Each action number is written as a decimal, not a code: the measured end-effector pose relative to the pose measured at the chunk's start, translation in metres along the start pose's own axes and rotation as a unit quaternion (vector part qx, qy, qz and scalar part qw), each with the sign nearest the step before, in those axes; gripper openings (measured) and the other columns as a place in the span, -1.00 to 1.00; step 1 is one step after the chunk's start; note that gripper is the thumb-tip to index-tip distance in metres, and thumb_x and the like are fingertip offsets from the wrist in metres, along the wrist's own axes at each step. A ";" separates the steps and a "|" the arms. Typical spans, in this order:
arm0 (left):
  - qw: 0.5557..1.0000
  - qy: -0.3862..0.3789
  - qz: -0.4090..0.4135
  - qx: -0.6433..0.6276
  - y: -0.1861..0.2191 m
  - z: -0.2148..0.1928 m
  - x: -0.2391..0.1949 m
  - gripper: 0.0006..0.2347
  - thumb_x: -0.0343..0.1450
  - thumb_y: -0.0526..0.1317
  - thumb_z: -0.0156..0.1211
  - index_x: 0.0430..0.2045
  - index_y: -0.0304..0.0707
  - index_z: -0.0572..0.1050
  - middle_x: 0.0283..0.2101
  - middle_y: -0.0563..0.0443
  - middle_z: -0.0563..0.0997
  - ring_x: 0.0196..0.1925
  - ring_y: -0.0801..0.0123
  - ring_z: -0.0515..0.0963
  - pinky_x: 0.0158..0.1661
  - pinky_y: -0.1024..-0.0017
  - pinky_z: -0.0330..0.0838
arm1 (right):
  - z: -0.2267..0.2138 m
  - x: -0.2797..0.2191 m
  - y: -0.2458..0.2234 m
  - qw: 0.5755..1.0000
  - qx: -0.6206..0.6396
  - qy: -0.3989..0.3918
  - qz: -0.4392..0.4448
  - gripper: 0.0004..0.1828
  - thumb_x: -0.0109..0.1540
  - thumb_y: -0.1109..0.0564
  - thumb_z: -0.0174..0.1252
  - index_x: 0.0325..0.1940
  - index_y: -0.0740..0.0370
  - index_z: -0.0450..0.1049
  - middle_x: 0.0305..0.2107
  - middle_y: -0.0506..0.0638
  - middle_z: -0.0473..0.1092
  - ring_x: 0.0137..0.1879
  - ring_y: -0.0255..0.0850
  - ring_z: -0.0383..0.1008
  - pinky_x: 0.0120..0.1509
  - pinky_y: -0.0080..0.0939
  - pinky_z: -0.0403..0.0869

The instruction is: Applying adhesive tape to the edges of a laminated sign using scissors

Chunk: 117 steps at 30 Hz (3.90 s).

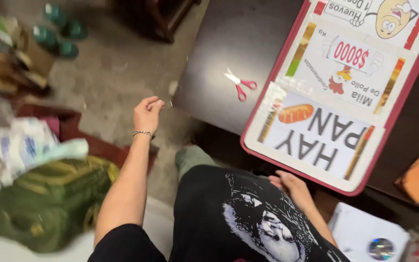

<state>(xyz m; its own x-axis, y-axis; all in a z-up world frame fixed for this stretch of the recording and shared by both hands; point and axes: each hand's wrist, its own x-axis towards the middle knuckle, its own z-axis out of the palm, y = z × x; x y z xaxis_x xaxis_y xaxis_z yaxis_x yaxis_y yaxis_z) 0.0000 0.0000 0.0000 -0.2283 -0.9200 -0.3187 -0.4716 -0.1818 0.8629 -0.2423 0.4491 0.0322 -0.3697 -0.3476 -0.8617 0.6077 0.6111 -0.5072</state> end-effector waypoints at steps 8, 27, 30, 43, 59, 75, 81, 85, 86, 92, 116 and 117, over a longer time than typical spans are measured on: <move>0.950 -0.175 0.180 0.187 -0.059 0.026 0.233 -0.61 0.30 -0.31 0.16 0.06 -0.17 0.51 0.04 -0.02 0.65 0.07 0.32 0.63 0.16 0.40 0.41 | 0.105 0.065 0.091 0.968 0.212 0.135 -0.018 -0.56 0.45 0.11 -0.05 0.29 0.53 0.31 0.02 0.54 0.44 0.03 0.19 0.51 0.18 0.05 0.49; 0.696 -0.580 0.152 0.396 -0.002 0.063 0.245 -0.66 0.31 -0.17 0.36 0.00 0.06 0.61 0.02 -0.17 0.68 0.18 -0.06 0.57 0.16 0.11 0.46 | 0.252 -0.064 0.209 0.959 0.080 0.247 0.117 -0.66 0.31 0.03 0.20 0.02 0.33 0.64 -0.09 0.07 0.59 0.00 -0.19 0.53 0.18 -0.26 0.41; 0.665 -0.581 0.144 0.446 0.029 0.063 0.231 -0.53 0.28 -0.21 0.34 0.12 0.27 0.54 0.10 -0.04 0.65 0.24 0.03 0.54 0.23 0.16 0.42 | 0.260 -0.053 0.197 0.963 0.071 0.236 0.111 -0.65 0.32 0.01 0.19 0.02 0.31 0.64 -0.13 0.05 0.59 -0.03 -0.21 0.53 0.15 -0.28 0.41; 0.687 -0.533 0.083 0.486 0.078 0.060 0.204 -0.92 0.36 -0.09 0.33 -0.43 0.02 0.67 -0.31 0.21 0.68 -0.23 0.42 0.56 -0.10 0.40 0.42 | 0.268 -0.021 0.172 0.970 0.082 0.213 0.090 -0.69 0.36 0.02 0.14 -0.01 0.28 0.62 -0.26 0.06 0.58 -0.15 -0.17 0.51 0.00 -0.22 0.42; 0.718 -0.389 0.228 0.531 0.058 0.049 0.161 -0.83 0.36 -0.17 0.09 -0.45 -0.07 0.68 -0.26 -0.24 0.70 -0.11 -0.21 0.64 -0.09 0.00 0.55 | 0.262 -0.019 0.148 0.969 0.082 0.232 0.009 -0.55 0.34 0.02 0.16 0.21 0.37 0.53 -0.12 0.24 0.60 -0.05 -0.11 0.57 0.15 -0.14 0.48; 0.710 -0.506 0.363 0.330 0.152 -0.035 0.012 -0.82 0.41 -0.06 0.10 -0.30 0.11 0.68 -0.34 -0.16 0.72 -0.15 -0.20 0.68 -0.09 -0.05 0.57 | 0.322 -0.014 -0.121 0.955 0.052 0.082 -0.280 -0.37 0.11 0.17 0.47 0.23 0.37 0.48 -0.13 0.21 0.56 -0.06 -0.20 0.63 0.09 -0.20 0.61; 0.703 -0.511 0.377 0.321 0.130 -0.035 0.019 -0.84 0.40 0.01 0.13 -0.32 0.25 0.67 -0.46 0.02 0.71 -0.26 -0.05 0.71 -0.17 0.10 0.59 | 0.318 -0.031 -0.123 0.952 0.013 0.140 -0.271 -0.84 0.16 0.18 0.41 -0.19 0.20 0.70 -0.51 0.05 0.60 -0.39 -0.33 0.59 -0.21 -0.34 0.56; 0.695 -0.528 0.392 0.291 0.139 -0.036 0.009 -0.82 0.43 -0.01 0.13 -0.19 0.20 0.65 -0.47 0.06 0.71 -0.27 -0.02 0.72 -0.19 0.10 0.59 | 0.311 -0.041 -0.116 0.938 -0.036 0.195 -0.285 -0.90 0.16 0.12 0.41 -0.25 0.12 0.71 -0.53 -0.02 0.58 -0.35 -0.38 0.48 -0.21 -0.32 0.49; 0.699 -0.537 0.385 0.273 0.142 -0.036 0.005 -0.69 0.43 0.04 0.16 0.00 0.01 0.54 -0.47 0.00 0.71 -0.26 -0.06 0.72 -0.17 0.02 0.58 | 0.309 -0.044 -0.114 0.933 -0.030 0.211 -0.290 -0.91 0.18 0.14 0.39 -0.25 0.13 0.70 -0.53 -0.02 0.56 -0.34 -0.37 0.50 -0.20 -0.35 0.51; 0.670 -0.551 0.442 0.231 0.149 -0.021 -0.024 -0.26 0.23 0.22 0.35 0.24 -0.18 0.35 -0.36 -0.21 0.68 -0.21 -0.24 0.68 -0.11 -0.10 0.52 | 0.274 -0.052 -0.094 0.904 -0.029 0.286 -0.315 -0.92 0.27 0.10 0.34 -0.23 0.12 0.64 -0.35 -0.02 0.53 -0.17 -0.26 0.53 -0.12 -0.26 0.56; 0.631 -0.489 0.534 0.278 0.188 0.272 -0.115 -0.53 0.27 -0.14 0.35 0.02 -0.40 0.44 -0.20 -0.29 0.57 -0.03 -0.13 0.59 0.07 0.01 0.47 | -0.145 0.037 -0.081 0.884 -0.019 0.375 -0.279 -0.97 0.28 0.17 0.32 -0.27 0.08 0.61 -0.50 -0.02 0.49 -0.34 -0.22 0.48 -0.16 -0.23 0.44; 0.644 -0.486 0.478 0.346 0.206 0.265 -0.110 -0.56 0.27 -0.16 0.37 -0.02 -0.42 0.47 -0.22 -0.34 0.60 -0.07 -0.19 0.61 0.03 -0.04 0.49 | -0.172 0.035 -0.082 0.865 -0.055 0.423 -0.262 -0.96 0.29 0.15 0.33 -0.24 0.00 0.63 -0.45 0.00 0.52 -0.27 -0.11 0.54 -0.09 -0.14 0.46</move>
<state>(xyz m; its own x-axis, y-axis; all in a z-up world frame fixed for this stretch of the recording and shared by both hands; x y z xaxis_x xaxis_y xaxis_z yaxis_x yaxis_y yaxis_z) -0.2980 0.1555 0.1084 -0.9634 0.2169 -0.1574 0.0900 0.8150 0.5724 -0.4261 0.5087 0.0459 -0.9852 0.0195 -0.1703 0.1469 0.6074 -0.7807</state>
